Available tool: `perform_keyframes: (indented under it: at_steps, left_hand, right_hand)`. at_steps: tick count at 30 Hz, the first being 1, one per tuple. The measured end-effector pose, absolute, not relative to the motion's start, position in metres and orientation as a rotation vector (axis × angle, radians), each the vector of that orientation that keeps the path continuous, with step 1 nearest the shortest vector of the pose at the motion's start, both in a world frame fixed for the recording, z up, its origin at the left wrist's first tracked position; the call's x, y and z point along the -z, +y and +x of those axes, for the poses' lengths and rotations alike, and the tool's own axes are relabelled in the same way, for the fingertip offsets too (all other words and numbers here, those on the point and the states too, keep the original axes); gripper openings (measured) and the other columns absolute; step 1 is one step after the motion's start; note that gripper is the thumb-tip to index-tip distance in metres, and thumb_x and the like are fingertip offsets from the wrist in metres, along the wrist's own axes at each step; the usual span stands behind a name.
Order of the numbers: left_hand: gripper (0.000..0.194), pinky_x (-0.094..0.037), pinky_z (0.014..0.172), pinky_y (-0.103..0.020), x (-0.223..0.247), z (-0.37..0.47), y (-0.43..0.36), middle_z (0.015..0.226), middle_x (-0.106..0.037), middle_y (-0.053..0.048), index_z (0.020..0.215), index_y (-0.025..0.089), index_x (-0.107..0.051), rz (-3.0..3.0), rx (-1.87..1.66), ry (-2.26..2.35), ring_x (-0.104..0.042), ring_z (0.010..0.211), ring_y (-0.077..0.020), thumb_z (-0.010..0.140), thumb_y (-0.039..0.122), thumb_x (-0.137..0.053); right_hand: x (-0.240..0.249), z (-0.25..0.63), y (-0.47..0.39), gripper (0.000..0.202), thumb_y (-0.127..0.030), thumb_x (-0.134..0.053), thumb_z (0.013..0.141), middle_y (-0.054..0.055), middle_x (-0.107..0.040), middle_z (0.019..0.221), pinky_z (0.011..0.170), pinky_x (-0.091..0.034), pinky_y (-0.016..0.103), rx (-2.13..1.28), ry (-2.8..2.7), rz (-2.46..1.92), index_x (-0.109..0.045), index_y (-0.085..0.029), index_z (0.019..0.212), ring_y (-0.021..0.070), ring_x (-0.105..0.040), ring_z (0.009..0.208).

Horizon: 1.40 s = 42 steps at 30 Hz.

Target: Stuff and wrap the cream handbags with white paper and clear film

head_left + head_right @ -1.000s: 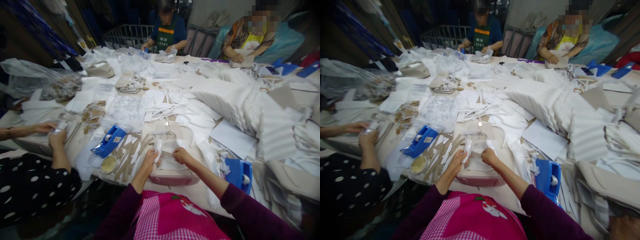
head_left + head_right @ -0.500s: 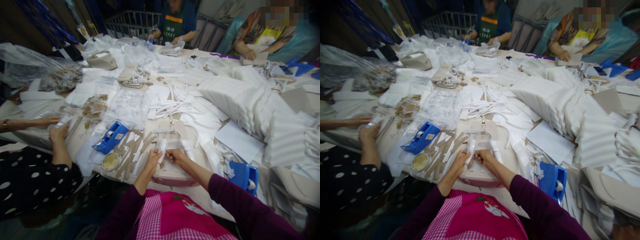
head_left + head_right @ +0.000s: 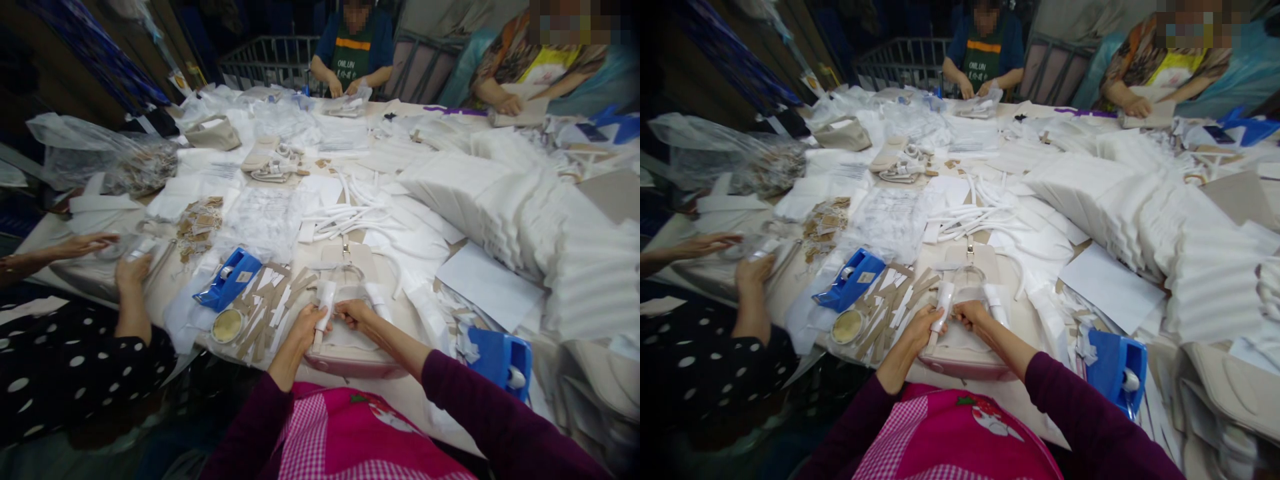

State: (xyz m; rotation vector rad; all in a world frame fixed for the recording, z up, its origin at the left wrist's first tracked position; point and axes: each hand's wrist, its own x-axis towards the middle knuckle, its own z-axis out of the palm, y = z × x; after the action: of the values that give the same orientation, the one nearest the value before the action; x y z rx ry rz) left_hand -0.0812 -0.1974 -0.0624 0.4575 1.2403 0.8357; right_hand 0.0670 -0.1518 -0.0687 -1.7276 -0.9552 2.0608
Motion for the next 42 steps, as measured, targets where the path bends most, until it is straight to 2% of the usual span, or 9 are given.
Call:
perform_keyframes:
  at_steps: [4,7,10,14,18,23,31,36,42]
  left_hand:
    - [0.037,-0.039,0.042,-0.022,0.06,-0.081,-0.199,0.073,-0.064,-0.005,0.078,0.017,-0.049,0.464,-0.82,1.265,-0.055,0.046,-0.0105,0.064,0.043,-0.071]
    - [0.038,-0.038,0.042,-0.022,0.055,-0.079,-0.2,0.069,-0.064,-0.004,0.078,0.016,-0.05,0.482,-0.832,1.273,-0.054,0.044,-0.0101,0.064,0.045,-0.071]
    - [0.042,-0.035,0.041,-0.022,0.052,-0.078,-0.201,0.059,-0.06,-0.002,0.078,0.014,-0.051,0.502,-0.842,1.282,-0.052,0.041,-0.0103,0.064,0.05,-0.069]
    - [0.045,-0.036,0.042,-0.022,0.053,-0.077,-0.203,0.048,-0.055,0.0,0.076,0.014,-0.053,0.541,-0.839,1.322,-0.051,0.04,-0.0116,0.065,0.056,-0.065]
    - [0.045,-0.035,0.041,-0.023,0.054,-0.074,-0.203,0.046,-0.053,0.001,0.073,0.014,-0.053,0.583,-0.835,1.337,-0.049,0.038,-0.0107,0.066,0.057,-0.063]
    - [0.037,-0.034,0.04,-0.022,0.052,-0.068,-0.201,0.043,-0.051,0.002,0.073,0.015,-0.051,0.637,-0.8,1.425,-0.047,0.036,-0.0109,0.073,0.051,-0.058]
    - [0.026,-0.032,0.036,-0.021,0.037,-0.068,-0.201,0.053,-0.055,0.002,0.087,0.014,-0.052,0.643,-0.868,1.38,-0.049,0.035,-0.0099,0.077,0.038,-0.054]
    - [0.034,-0.031,0.034,-0.021,0.04,-0.066,-0.2,0.064,-0.057,0.001,0.092,0.013,-0.053,0.689,-0.895,1.41,-0.05,0.033,-0.0087,0.078,0.044,-0.053]
    - [0.04,-0.031,0.036,-0.021,0.044,-0.066,-0.199,0.053,-0.053,0.003,0.091,0.012,-0.056,0.695,-0.91,1.425,-0.046,0.032,-0.0087,0.078,0.05,-0.052]
  right_hand:
    - [0.063,0.075,-0.153,0.008,-0.012,-0.057,0.065,-0.006,-0.047,0.045,0.04,-0.023,0.02,-1.979,-1.165,-1.728,-0.052,-0.018,0.068,0.0062,-0.032,0.037]
    - [0.057,0.089,-0.161,0.03,-0.001,-0.055,0.059,-0.005,-0.056,0.061,0.052,-0.036,0.02,-1.711,-1.567,-1.56,-0.053,-0.018,0.084,0.0093,-0.047,0.053]
    - [0.051,0.103,-0.167,0.038,0.002,-0.046,0.066,0.0,-0.06,0.076,0.067,-0.043,0.025,-1.339,-2.014,-1.263,-0.052,-0.018,0.099,0.0123,-0.054,0.068]
    - [0.041,0.106,-0.161,0.021,-0.005,-0.043,0.08,0.002,-0.059,0.079,0.065,-0.041,0.025,-1.005,-2.305,-1.176,-0.058,-0.019,0.084,0.013,-0.054,0.069]
    - [0.032,0.092,-0.143,0.02,-0.013,-0.046,0.086,0.004,-0.057,0.082,0.069,-0.041,0.025,-0.772,-2.432,-0.98,-0.06,-0.019,0.074,0.0154,-0.052,0.078]
    - [0.036,0.069,-0.12,0.019,-0.007,-0.047,0.084,0.006,-0.058,0.084,0.074,-0.041,0.028,-0.809,-2.557,-0.691,-0.058,-0.016,0.072,0.0168,-0.05,0.083]
    - [0.041,0.052,-0.096,0.016,-0.002,-0.051,0.073,0.003,-0.055,0.076,0.067,-0.039,0.025,-1.062,-2.682,-0.754,-0.054,-0.017,0.068,0.0149,-0.05,0.075]
    - [0.034,0.045,-0.09,0.015,-0.001,-0.05,0.068,0.003,-0.054,0.077,0.063,-0.038,0.023,-1.224,-2.69,-0.814,-0.052,-0.016,0.065,0.0122,-0.05,0.07]
    - [0.029,0.037,-0.082,0.016,-0.003,-0.056,0.061,-0.001,-0.054,0.067,0.057,-0.034,0.021,-1.263,-2.733,-0.957,-0.053,-0.017,0.068,0.0108,-0.048,0.063]
